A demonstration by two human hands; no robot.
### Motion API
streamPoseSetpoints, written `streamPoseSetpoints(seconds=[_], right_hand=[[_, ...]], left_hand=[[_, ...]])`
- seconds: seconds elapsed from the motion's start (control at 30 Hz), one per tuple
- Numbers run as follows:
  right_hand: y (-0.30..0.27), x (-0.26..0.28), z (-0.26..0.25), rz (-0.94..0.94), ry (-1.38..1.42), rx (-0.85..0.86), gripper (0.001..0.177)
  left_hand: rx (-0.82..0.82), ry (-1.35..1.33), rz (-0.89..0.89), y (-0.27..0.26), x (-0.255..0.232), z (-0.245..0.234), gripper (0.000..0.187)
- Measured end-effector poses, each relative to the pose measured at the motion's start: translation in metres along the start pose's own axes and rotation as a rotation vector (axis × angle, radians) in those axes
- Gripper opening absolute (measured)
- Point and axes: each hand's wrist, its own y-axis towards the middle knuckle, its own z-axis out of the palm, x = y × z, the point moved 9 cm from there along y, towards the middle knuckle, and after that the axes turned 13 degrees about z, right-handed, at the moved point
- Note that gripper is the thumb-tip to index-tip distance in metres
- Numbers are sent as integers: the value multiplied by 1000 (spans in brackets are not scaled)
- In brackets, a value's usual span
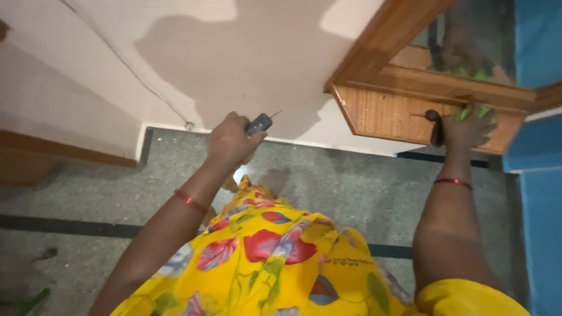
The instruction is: The person cleans a dressing table mirror and ledge with a cloth, moving various bottles, combs, and a green container one at a time to wipe the surfaces underneath and then replacing them.
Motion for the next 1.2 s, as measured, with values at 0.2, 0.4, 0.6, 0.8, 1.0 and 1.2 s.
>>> streamPoseSetpoints(seconds=[0.2, 0.4, 0.6, 0.8, 1.0, 1.2], right_hand=[[-20, -6, -10, 197, 2, 136, 72], [-12, -14, 17, -122, 109, 79, 35], [-15, -21, 20, -193, 261, 25, 17], [-15, -20, -7, -210, 152, -10, 38], [-5, -21, -14, -218, -86, -58, 66], [5, -32, 9, -296, 313, 13, 44]], left_hand=[[2, 2, -54, -10, 12, -11, 46], [-10, -14, -71, -9, 22, -16, 46], [-7, 21, -9, -3, 12, -11, 46], [-40, 39, 22, -6, 10, -3, 49], [-73, 56, 23, -9, 5, -2, 49], [3, 37, -13, -5, -3, 6, 49]])
